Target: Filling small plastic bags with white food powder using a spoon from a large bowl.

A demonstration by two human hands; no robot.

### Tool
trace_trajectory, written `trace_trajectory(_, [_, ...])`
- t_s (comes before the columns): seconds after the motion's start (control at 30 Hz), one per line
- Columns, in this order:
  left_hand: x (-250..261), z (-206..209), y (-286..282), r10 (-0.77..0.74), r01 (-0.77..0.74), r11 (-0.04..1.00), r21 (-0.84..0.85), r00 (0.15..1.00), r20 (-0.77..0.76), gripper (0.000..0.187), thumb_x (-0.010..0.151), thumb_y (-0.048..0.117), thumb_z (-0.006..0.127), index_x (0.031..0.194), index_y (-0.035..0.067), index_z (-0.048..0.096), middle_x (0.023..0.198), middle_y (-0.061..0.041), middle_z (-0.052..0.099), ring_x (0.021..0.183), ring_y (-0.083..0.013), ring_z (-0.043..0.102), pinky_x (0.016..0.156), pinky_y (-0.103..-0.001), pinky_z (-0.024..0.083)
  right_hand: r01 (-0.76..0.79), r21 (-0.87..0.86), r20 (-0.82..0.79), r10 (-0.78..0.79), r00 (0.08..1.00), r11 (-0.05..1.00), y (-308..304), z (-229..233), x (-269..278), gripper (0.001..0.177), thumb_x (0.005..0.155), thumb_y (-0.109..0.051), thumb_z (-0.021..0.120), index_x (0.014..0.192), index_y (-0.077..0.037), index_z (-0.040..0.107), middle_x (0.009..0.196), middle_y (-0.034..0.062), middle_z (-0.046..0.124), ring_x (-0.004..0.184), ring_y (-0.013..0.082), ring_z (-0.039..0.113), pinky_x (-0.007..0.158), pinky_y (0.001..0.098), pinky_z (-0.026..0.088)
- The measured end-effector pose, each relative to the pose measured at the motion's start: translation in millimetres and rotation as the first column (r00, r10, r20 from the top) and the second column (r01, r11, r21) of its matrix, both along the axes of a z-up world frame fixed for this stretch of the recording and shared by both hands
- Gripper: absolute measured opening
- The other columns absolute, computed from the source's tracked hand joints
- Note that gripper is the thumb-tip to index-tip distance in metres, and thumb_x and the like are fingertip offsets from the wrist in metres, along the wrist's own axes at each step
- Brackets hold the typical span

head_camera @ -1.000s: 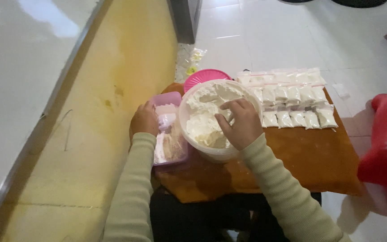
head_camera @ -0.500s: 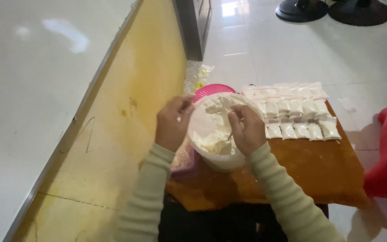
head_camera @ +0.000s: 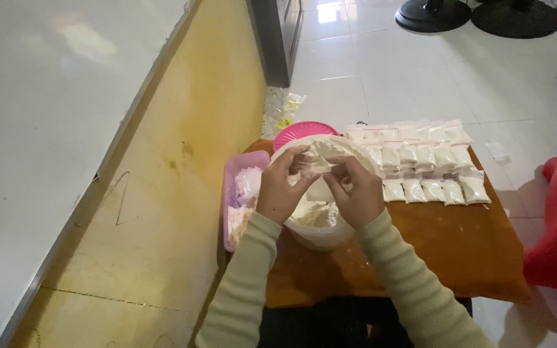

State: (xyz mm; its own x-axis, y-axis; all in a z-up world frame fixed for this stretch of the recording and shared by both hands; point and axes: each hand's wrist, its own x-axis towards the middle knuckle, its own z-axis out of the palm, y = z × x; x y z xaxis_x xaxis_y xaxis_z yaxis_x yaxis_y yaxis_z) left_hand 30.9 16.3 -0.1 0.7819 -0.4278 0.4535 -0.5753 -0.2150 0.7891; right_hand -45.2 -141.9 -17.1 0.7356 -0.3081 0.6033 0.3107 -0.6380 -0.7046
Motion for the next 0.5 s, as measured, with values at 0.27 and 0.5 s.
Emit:
trace_trajectory(0.27, [-12,-13,11,0.096,-0.103,0.993,-0.058,0.988,-0.122,0.038,0.09,0.012,0.074,0.127,0.008,0.063,0.097,-0.013,0.076,0.095,-0.0295,0.076,0.089,-0.039,0.06,0.009,0.055,-0.038,-0.007,0.999,0.998,-1,1,-2,0.02,0.09,-0.011,0.078,0.107,-0.006,0.071,0.087,0.0132,0.076,0.078,0.0277,0.074,0.072,0.0357,0.059])
trace_trajectory(0.5, [-19,-12,10,0.152,-0.162,0.983,-0.084,0.982,-0.108,0.035,0.091,0.014,0.073,0.124,0.009,0.062,0.098,-0.013,0.077,0.1,-0.0317,0.075,0.094,-0.046,0.057,-0.004,0.016,-0.132,0.006,0.991,1.0,3,4,-4,0.026,0.088,-0.011,0.079,0.112,-0.009,0.07,0.087,0.0143,0.077,0.082,0.0308,0.076,0.076,0.0417,0.061])
